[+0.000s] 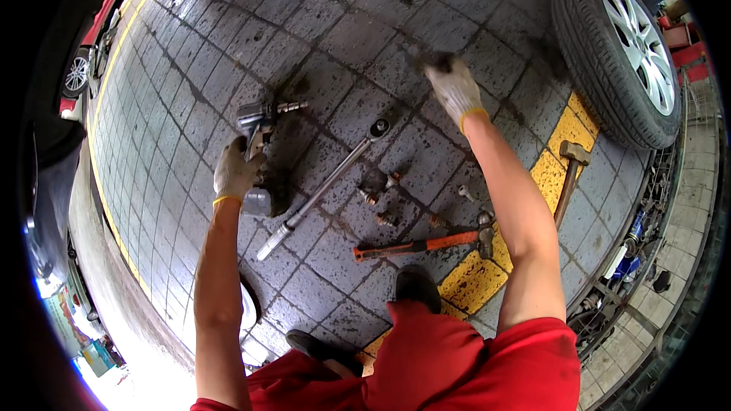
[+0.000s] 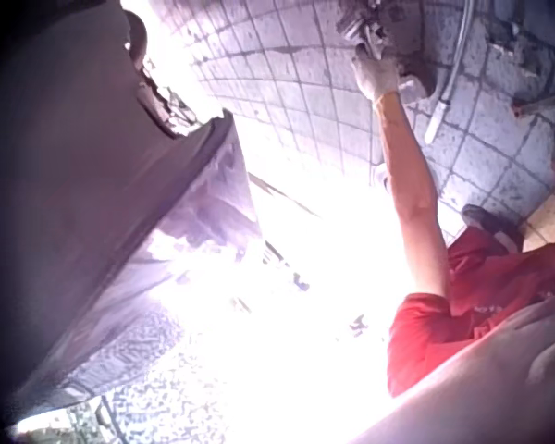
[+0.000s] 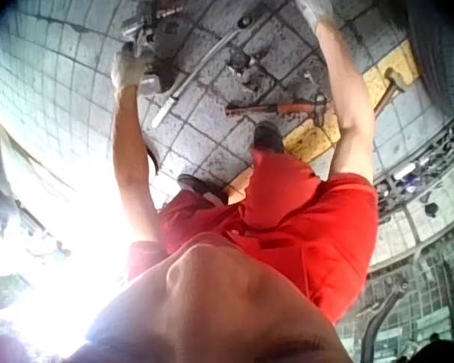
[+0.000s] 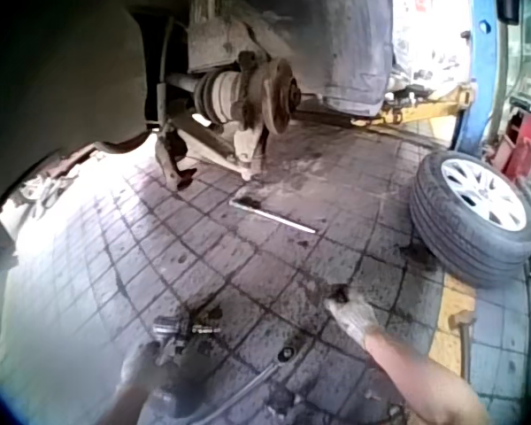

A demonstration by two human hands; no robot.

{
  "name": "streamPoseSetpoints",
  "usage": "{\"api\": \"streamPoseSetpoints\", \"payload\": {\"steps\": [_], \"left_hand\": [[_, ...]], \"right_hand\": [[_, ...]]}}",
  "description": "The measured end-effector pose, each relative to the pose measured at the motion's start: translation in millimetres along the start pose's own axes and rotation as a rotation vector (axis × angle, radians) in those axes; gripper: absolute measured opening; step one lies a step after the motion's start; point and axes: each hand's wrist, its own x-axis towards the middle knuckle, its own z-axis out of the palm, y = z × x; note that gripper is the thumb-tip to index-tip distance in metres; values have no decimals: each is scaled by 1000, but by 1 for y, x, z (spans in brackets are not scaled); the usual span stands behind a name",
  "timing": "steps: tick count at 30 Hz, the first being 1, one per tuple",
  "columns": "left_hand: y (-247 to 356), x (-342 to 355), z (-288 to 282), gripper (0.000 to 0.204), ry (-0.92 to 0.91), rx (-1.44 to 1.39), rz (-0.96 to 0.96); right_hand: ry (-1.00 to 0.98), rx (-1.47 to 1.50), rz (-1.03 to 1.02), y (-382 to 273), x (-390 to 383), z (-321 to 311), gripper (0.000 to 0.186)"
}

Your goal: The person removes a car wheel using an impact wrench, then uses a hammer to detach the old brake disc. They inspect the disc and install a new one, securing it with a wrench. Finally, they reattach the wheel and tighten the lug nuts.

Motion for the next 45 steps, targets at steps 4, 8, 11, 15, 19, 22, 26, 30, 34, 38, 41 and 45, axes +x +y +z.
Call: {"api": "streamPoseSetpoints", "payload": {"steps": [4, 8, 11, 15, 19, 22, 26, 30, 34, 38, 41, 45], "left_hand": [[9, 11, 15, 57, -83, 3, -59], [1, 10, 9, 56, -110, 2, -136], [1, 14, 8, 55, -132, -28, -153], [3, 17, 1, 53, -138, -66, -182], [-5, 13, 1, 53, -142, -82, -225], [6, 17, 2, 53, -132, -103, -194], [-11, 24, 13, 49, -213, -258, -164], [-27, 34, 5, 29, -423, -566, -217], [-31, 36, 10, 23, -427, -408, -101], [-41, 35, 30, 49, -264, -556, -196], [-13, 5, 16, 48, 46, -303, -98], [51, -77, -22, 39, -132, -950, -233]], "right_hand": [[170, -452, -49, 6, 114, 4, 72], [218, -671, -120, -46, 166, 37, 81], [218, -723, -221, -57, 207, 48, 84], [261, -796, -132, -58, 258, 66, 81], [134, -950, -80, -99, 248, 79, 57], [162, -899, -153, -87, 249, 65, 33], [-76, -666, -233, -84, 193, 85, 44], [-667, 457, 94, -67, 90, 72, 24], [-746, 856, 155, -51, -37, 39, 30], [-886, 621, 150, -36, -120, 22, 51], [-974, 384, 124, -40, -172, 27, 56], [-1067, 252, -98, -29, -230, 62, 45]]}}
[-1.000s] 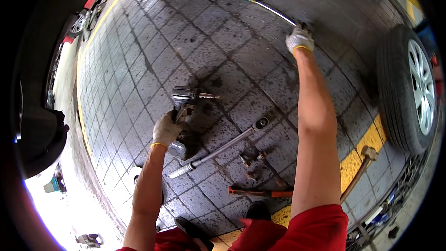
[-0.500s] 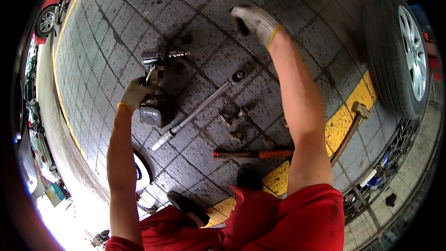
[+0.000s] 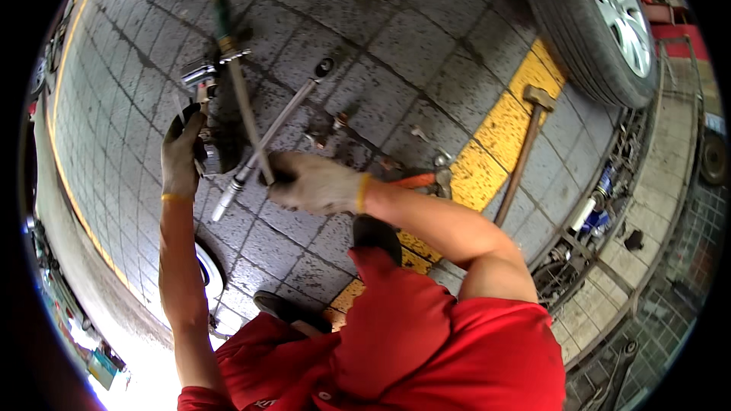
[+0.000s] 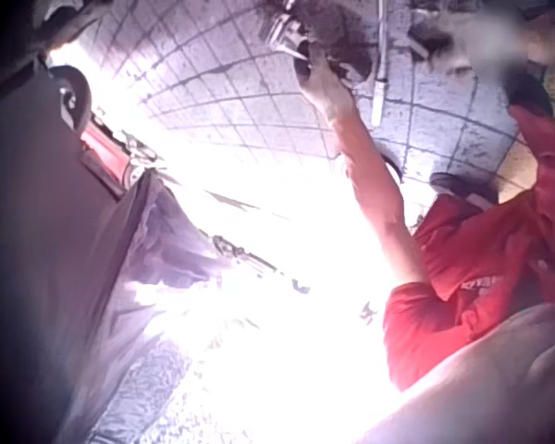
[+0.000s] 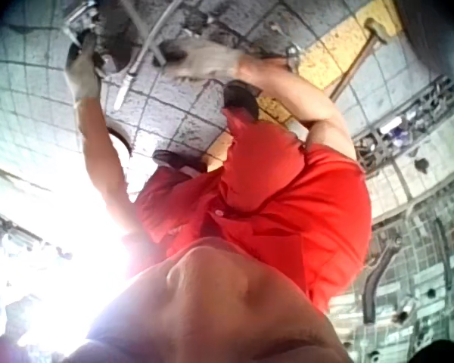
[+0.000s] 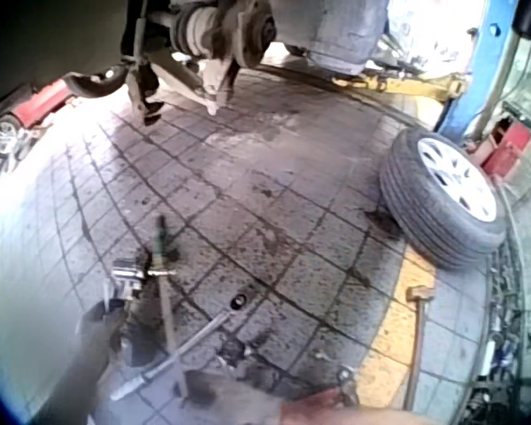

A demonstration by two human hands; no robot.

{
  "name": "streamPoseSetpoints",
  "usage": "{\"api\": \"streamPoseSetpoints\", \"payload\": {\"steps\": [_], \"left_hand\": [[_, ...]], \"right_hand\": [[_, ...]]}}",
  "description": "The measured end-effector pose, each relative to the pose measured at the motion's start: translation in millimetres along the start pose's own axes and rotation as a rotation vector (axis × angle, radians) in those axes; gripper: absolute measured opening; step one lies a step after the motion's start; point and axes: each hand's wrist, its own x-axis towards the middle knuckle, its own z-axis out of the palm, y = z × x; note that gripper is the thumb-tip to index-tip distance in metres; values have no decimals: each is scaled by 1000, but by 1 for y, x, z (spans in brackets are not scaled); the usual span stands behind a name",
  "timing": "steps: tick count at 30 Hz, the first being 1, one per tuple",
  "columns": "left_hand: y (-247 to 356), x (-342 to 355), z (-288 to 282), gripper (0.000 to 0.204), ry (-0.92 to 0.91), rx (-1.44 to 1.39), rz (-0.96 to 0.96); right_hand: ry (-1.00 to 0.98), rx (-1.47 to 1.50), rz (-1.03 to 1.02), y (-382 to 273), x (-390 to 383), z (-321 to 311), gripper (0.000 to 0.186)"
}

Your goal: The person removes a car wheel using an impact wrench, then uses a hammer to detach the old brake disc. They inspect the disc and install a new one, securing it with a wrench. Finally, they reattach the wheel and tighten the lug nuts.

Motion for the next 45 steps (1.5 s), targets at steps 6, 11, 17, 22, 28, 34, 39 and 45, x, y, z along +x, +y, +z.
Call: {"api": "streamPoseSetpoints", "payload": {"steps": [6, 11, 17, 22, 28, 34, 39, 45], "left_hand": [[-59, -61, 11, 29, -134, -734, -210], [-77, -95, 9, 27, -105, -872, -230], [-109, -116, -5, 21, -287, -984, -235], [-117, -140, -24, 29, -347, -1130, -180], [-101, -159, -64, 24, -274, -768, -268], [-87, -191, -137, 22, -361, -443, -332], [-76, -229, -193, 21, -380, -210, -352], [-82, -258, -220, 27, -304, -232, -290]], "right_hand": [[-23, -136, -207, 19, 11, 70, 51], [-208, -242, -88, 25, -12, 88, 46], [-318, -277, -100, 42, -9, 87, 57], [376, -251, 132, 37, 47, 31, 69], [303, 440, 480, 36, 110, 9, 53], [355, 441, 544, 66, 165, -10, 36], [461, 395, 548, 66, 169, -2, 36], [474, 93, 160, 36, 139, 29, 87]]}}
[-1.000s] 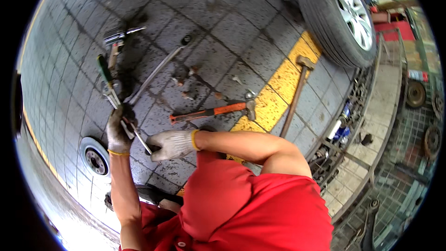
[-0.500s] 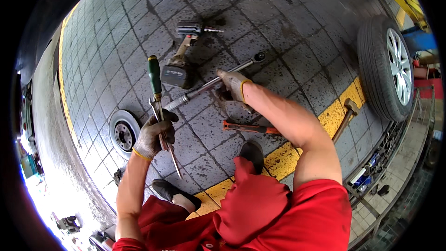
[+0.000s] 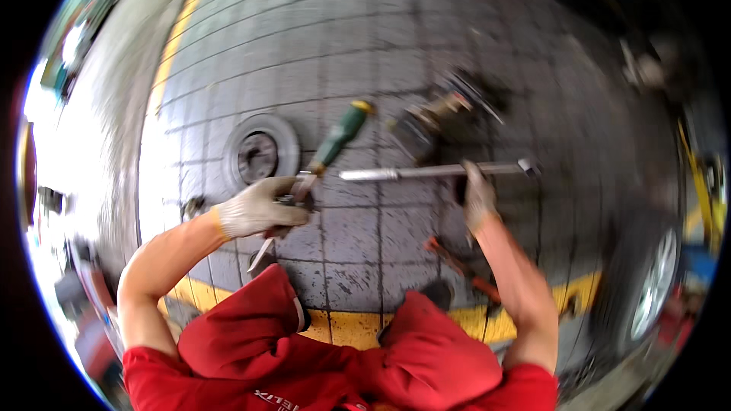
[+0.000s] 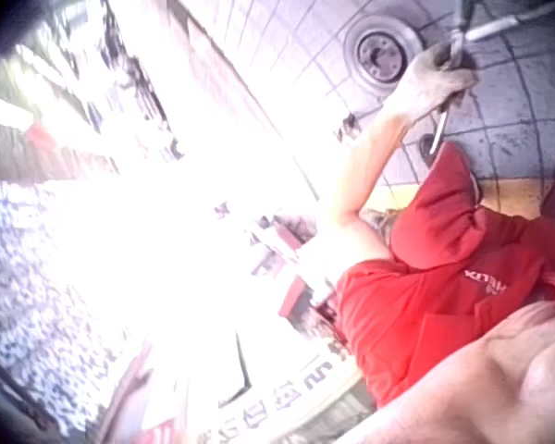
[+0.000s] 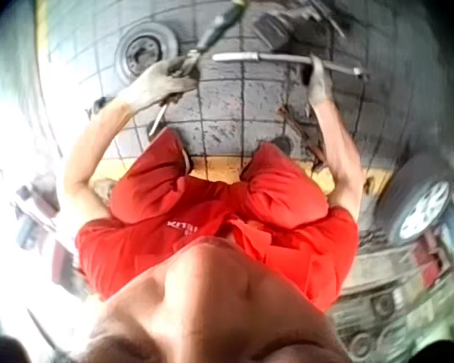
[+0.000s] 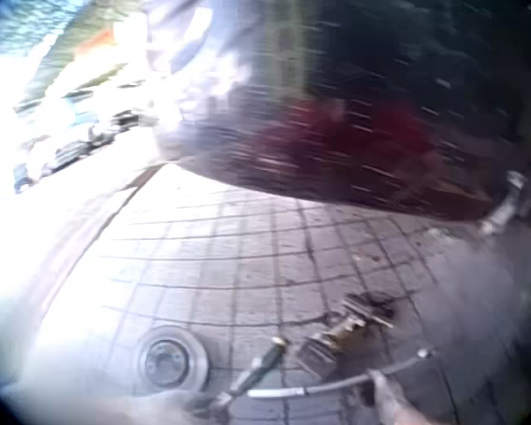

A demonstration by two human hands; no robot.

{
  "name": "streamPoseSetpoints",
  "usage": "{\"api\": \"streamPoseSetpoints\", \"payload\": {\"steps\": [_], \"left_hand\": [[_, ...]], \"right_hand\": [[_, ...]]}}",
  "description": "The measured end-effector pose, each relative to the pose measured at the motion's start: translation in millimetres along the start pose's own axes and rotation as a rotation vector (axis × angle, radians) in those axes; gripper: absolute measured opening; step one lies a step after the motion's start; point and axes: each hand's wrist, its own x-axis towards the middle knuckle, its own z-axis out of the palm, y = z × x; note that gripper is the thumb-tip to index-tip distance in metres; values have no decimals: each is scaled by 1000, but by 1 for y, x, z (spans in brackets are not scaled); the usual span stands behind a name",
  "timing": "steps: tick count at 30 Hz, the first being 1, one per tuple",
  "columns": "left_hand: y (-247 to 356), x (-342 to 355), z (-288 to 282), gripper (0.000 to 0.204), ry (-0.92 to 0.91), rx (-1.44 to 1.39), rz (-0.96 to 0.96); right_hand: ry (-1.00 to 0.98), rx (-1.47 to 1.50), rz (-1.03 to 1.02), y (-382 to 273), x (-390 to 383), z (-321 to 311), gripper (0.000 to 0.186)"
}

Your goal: The person removes a car wheel using an impact wrench, then uses a hammer to detach the old brake disc. They inspect the disc and install a new one, securing it with a wrench. Finally, they reattach the wheel and tighten the lug nuts.

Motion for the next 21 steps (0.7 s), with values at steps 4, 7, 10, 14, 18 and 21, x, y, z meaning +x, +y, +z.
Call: {"api": "streamPoseSetpoints", "payload": {"steps": [4, 7, 10, 14, 18, 21], "left_hand": [[-5, 24, 1, 40, 18, 12, 122], [-11, 37, -4, 53, 8, -36, 174], [-34, 62, 4, 56, -3, -167, 314], [-35, 51, 8, 52, -268, -413, 386], [-49, 43, 0, 34, -172, -439, 243], [-75, 39, -7, 30, -42, -463, 278]], "right_hand": [[60, -134, -297, -38, -53, 14, 51], [-245, -444, -816, -80, -100, 57, 34], [-552, -622, -876, -125, -140, 100, 40], [-747, -632, -1077, -141, -146, 162, 49], [-774, -907, -897, -155, -152, 214, 50], [-994, -805, -656, -151, -135, 233, 46]]}}
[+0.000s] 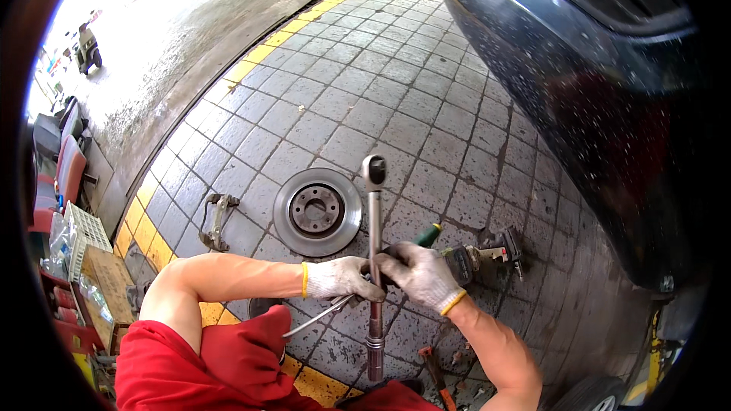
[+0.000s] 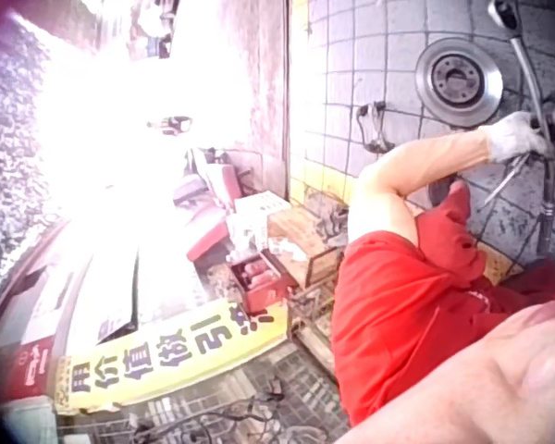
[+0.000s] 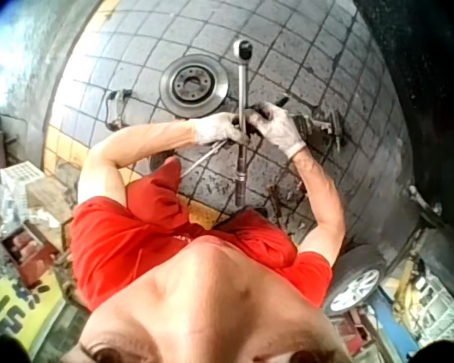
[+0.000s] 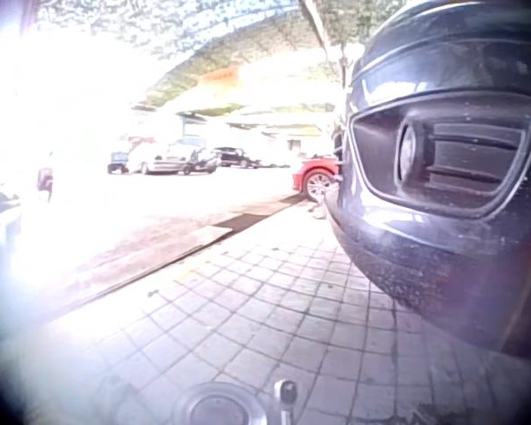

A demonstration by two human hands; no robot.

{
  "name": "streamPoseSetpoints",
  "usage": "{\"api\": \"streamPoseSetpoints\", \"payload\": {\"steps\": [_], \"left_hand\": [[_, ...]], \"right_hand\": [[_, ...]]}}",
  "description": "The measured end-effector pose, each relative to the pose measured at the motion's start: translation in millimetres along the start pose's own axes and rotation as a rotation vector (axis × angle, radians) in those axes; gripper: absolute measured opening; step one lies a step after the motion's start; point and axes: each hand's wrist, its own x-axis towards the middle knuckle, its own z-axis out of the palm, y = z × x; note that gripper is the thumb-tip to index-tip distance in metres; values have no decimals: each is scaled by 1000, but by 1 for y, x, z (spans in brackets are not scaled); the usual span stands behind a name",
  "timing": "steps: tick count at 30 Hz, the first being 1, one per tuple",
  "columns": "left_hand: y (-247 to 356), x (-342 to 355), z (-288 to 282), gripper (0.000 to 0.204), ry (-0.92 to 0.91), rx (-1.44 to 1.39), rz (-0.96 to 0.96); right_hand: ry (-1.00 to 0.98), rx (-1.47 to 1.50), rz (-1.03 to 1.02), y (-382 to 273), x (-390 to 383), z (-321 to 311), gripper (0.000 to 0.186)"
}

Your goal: The person removes a car wheel using an impact wrench, then uses a hammer to detach the old brake disc. They inspect the disc and install a new one, securing it with a wrench. Finally, they reattach the wheel and tighten the lug nuts.

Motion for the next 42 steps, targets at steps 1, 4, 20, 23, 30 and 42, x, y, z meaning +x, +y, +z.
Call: {"api": "streamPoseSetpoints", "payload": {"steps": [1, 4, 20, 23, 30, 42], "left_hand": [[-17, 1, -10, 31, 59, 23, 21], [-9, -35, -27, 37, 180, -166, -27], [65, -143, -108, 28, 970, 105, 302], [75, -200, -130, 17, 1187, -104, 331], [50, -383, -138, 17, 1514, 36, -32], [132, -632, 17, 34, 1120, 231, -759]], "right_hand": [[89, 6, -23, 10, 5, -4, 44], [528, -206, 146, 76, 11, -49, 44], [1039, 473, 949, 332, 11, -107, 26], [775, 542, 1102, 279, -32, -117, 17], [400, -43, 1118, 68, -93, -76, 42], [-117, -596, 1191, -319, -140, -91, 59]]}}
